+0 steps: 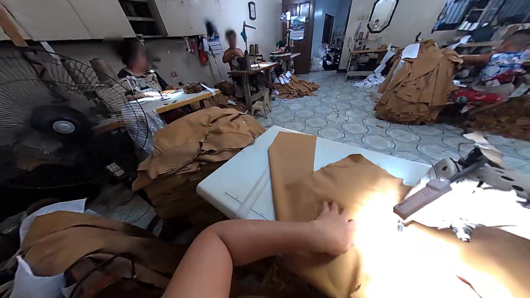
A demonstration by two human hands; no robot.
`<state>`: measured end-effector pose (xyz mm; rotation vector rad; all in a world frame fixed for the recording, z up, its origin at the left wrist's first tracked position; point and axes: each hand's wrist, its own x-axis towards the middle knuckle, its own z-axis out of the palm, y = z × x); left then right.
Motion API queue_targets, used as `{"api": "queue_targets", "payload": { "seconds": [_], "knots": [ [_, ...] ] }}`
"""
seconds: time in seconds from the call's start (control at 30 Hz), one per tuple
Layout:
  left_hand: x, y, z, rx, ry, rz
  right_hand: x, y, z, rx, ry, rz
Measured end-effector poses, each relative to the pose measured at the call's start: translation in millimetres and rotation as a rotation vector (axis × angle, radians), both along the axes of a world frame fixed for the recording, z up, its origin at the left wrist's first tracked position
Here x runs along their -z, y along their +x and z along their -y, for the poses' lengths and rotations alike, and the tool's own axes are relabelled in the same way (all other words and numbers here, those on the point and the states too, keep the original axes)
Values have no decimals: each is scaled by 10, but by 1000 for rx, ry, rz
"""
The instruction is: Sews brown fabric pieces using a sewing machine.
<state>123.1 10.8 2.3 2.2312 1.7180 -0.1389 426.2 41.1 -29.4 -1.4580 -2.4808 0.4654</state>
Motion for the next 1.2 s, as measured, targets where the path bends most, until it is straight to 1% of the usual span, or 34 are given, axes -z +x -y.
{"api": "queue_targets", "payload": {
  "seconds": [0.07,0.1,0.13,0.2,0.23,0.27,0.37,0.4,0.5,0.57,0.6,0.67,0.73,0.77,0.83,0.9,1.0,1.03,1.1,1.2],
  "knots": [
    [148,77,-113,100,142,103,-78,-317,110,96,41,-128],
    [232,107,-160,130,169,170,-67,-468,155,138,50,-158],
    [290,125,-194,152,174,228,-22,-569,173,176,43,-150],
    [372,98,-252,181,159,278,197,-564,137,196,60,-100],
    [412,63,-278,185,143,275,325,-509,101,182,127,-55],
    [434,34,-294,194,131,255,382,-455,70,161,144,-32],
    [462,19,-248,220,129,166,348,-303,-57,47,101,36],
    [457,45,-217,218,130,142,355,-229,-125,-8,122,47],
    [380,160,-145,178,119,88,369,-21,-406,-197,209,25],
    [351,201,-130,163,123,100,365,37,-575,-309,245,-14],
    [347,205,-137,170,137,108,338,26,-610,-317,242,-16],
    [395,184,-173,207,207,160,223,-127,-558,-185,195,-43],
    [423,137,-217,256,220,196,110,-411,-365,-81,215,-168],
    [427,107,-235,283,223,206,121,-529,-282,-62,243,-207],
    [442,50,-272,335,254,209,270,-623,-226,-63,262,-194],
    [458,23,-295,361,271,210,395,-568,-281,-117,276,-145],
    [464,50,-274,348,258,197,381,-385,-450,-273,257,-157],
    [472,52,-273,349,261,202,365,-348,-489,-297,233,-173],
    [486,31,-298,359,269,216,339,-347,-500,-297,240,-153],
    [478,-16,-365,390,258,231,302,-474,-346,-176,271,-24]
  ]
}}
